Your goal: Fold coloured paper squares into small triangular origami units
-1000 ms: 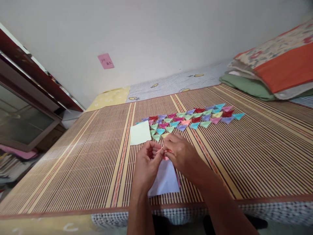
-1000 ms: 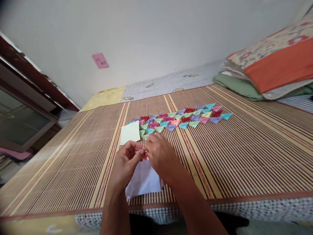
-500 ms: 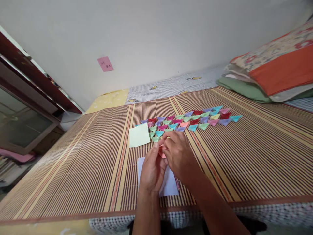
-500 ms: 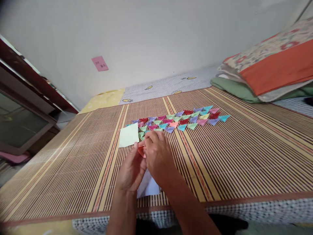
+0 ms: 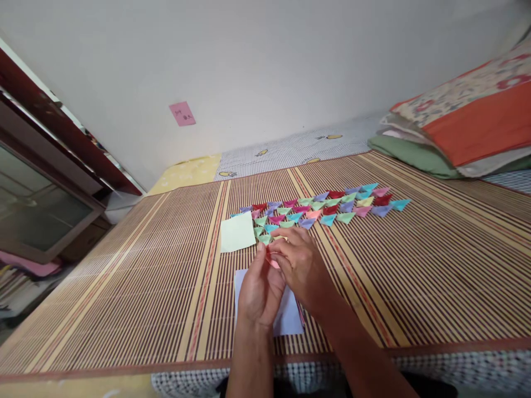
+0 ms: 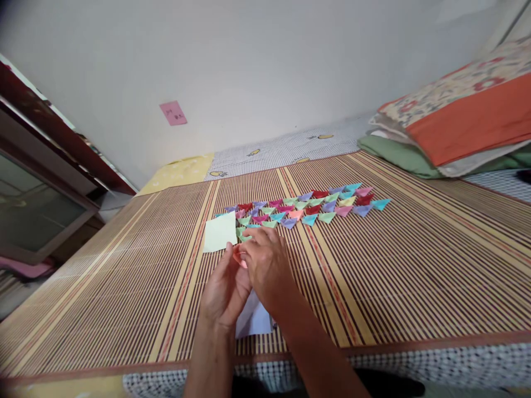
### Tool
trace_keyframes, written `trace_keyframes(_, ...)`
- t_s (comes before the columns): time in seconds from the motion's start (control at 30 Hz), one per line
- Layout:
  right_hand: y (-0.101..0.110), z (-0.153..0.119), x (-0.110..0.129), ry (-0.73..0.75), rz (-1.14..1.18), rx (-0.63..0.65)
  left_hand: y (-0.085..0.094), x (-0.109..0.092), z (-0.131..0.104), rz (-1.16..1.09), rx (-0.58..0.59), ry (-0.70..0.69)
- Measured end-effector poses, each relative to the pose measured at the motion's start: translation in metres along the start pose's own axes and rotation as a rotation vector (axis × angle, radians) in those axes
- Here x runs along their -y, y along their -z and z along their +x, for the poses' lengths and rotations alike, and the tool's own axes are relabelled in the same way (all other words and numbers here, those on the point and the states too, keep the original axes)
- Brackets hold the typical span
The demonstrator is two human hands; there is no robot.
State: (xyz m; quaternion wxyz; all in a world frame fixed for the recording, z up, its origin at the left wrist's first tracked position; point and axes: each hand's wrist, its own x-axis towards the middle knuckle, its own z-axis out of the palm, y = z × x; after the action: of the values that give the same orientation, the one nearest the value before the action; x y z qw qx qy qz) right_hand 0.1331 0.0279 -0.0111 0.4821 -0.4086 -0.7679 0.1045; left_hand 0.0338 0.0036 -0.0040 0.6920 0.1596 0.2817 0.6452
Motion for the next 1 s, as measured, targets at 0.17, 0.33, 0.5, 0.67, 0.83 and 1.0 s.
trace_keyframes(0.17,-0.004,0.0,0.0,-0.023,0.016,0.006,-0.001,0.0,0.002,-0.025,-0.043,0.006)
trace_keyframes(0.33,-0.001,-0.001,-0.001,-0.048,0.019,0.037,0.004,-0.001,0.004,0.028,-0.003,-0.018)
trace_keyframes(0.5,0.002,-0.002,0.002,-0.035,0.012,0.034,0.007,-0.004,0.005,-0.019,0.004,-0.014)
trace_keyframes(0.67,-0.001,-0.001,0.005,0.013,-0.115,-0.011,0.009,-0.001,0.006,-0.088,0.004,0.014)
trace_keyframes(0.83,0.003,-0.004,0.003,0.05,-0.13,0.059,0.009,0.001,0.0,-0.024,0.014,0.023)
trace_keyframes(1.0,0.013,-0.026,0.015,-0.014,-0.188,0.204,0.01,0.011,-0.03,0.034,0.03,0.068)
